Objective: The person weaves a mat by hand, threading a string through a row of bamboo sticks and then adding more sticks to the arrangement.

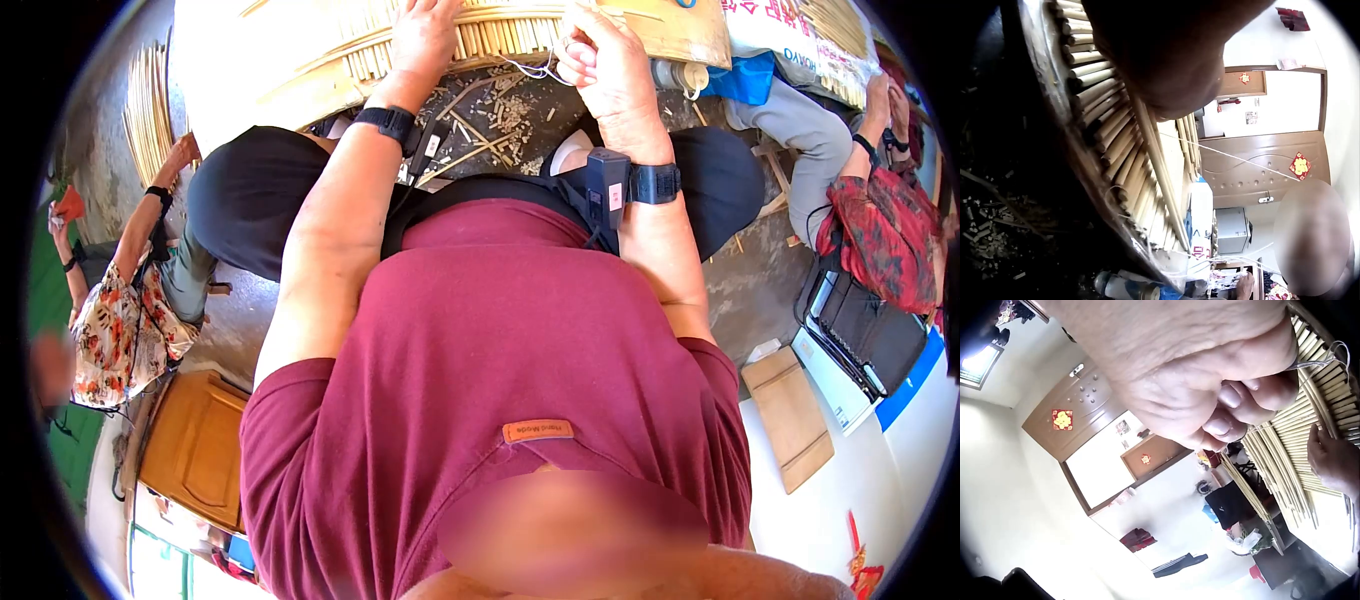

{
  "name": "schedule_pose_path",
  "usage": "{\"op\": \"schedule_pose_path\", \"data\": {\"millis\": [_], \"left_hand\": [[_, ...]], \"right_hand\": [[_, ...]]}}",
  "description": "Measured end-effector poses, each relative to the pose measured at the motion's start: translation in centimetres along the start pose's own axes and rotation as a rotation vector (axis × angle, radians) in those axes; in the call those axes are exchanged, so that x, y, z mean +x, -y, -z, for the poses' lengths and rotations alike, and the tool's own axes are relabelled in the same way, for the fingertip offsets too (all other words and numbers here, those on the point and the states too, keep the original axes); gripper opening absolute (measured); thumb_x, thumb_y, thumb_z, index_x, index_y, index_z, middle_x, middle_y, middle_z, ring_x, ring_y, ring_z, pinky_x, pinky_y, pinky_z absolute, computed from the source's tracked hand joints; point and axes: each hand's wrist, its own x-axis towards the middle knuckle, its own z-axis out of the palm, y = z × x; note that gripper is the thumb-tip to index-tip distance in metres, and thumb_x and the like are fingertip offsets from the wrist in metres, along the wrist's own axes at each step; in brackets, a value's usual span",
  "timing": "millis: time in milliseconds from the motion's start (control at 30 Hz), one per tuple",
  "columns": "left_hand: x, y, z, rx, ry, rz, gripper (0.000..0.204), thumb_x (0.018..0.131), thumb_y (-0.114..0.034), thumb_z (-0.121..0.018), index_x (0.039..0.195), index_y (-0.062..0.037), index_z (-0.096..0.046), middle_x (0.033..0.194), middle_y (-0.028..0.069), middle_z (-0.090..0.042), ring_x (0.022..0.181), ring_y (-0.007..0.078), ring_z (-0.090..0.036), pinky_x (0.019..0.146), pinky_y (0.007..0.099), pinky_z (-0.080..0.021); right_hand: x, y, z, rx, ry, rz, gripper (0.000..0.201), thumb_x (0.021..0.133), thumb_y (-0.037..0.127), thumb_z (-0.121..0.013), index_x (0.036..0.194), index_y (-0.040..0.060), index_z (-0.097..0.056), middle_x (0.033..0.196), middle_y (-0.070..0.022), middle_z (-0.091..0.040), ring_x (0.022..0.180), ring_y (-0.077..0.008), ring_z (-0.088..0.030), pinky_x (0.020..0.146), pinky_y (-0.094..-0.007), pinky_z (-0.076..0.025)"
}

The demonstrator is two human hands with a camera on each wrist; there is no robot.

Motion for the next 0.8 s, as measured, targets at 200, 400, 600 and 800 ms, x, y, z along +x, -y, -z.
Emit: {"op": "schedule_pose_path", "data": {"millis": [200,400,600,800], "left_hand": [[-3.2,0.4,-0.9,0.38,0.113,-0.023,0.041,0.087,-0.013,-0.056,0.127,-0.0025,-0.055,0.133,0.02,-0.052,0.127,0.0394,-0.043,0.108,0.0526,-0.033],[-4.9,-0.3,-0.6,0.397,0.204,0.007,0.06,0.088,-0.027,-0.059,0.14,-0.0024,-0.041,0.146,0.0205,-0.04,0.138,0.038,-0.033,0.114,0.0537,-0.024],[-5.0,-1.3,-0.2,0.419,0.295,0.076,0.077,0.087,-0.048,-0.058,0.144,-0.0022,-0.035,0.152,0.0206,-0.031,0.143,0.0377,-0.024,0.115,0.0546,-0.019],[-5.6,-1.9,0.0,0.426,0.334,0.087,0.083,0.084,-0.054,-0.059,0.145,-0.0047,-0.034,0.153,0.0209,-0.029,0.143,0.0391,-0.022,0.115,0.0561,-0.019]], "right_hand": [[-1.1,-0.3,1.1,0.004,0.019,0.011,0.027,0.098,0.025,-0.054,0.074,0.0136,-0.048,0.053,0.0063,-0.036,0.042,-0.0039,-0.032,0.041,-0.02,-0.025],[-2.1,-0.9,1.7,0.021,0.013,-0.002,0.027,0.097,0.022,-0.053,0.073,0.0104,-0.049,0.055,0.0064,-0.034,0.045,-0.003,-0.03,0.042,-0.0196,-0.023],[-2.7,-2.1,2.9,0.023,0.125,-0.027,0.027,0.094,0.018,-0.055,0.069,0.0091,-0.049,0.054,0.006,-0.036,0.044,-0.0024,-0.029,0.04,-0.0199,-0.021],[-3.1,-2.7,3.7,-0.024,0.2,-0.072,0.027,0.094,0.019,-0.055,0.069,0.0097,-0.05,0.055,0.006,-0.038,0.044,-0.0023,-0.029,0.042,-0.019,-0.022]]}}
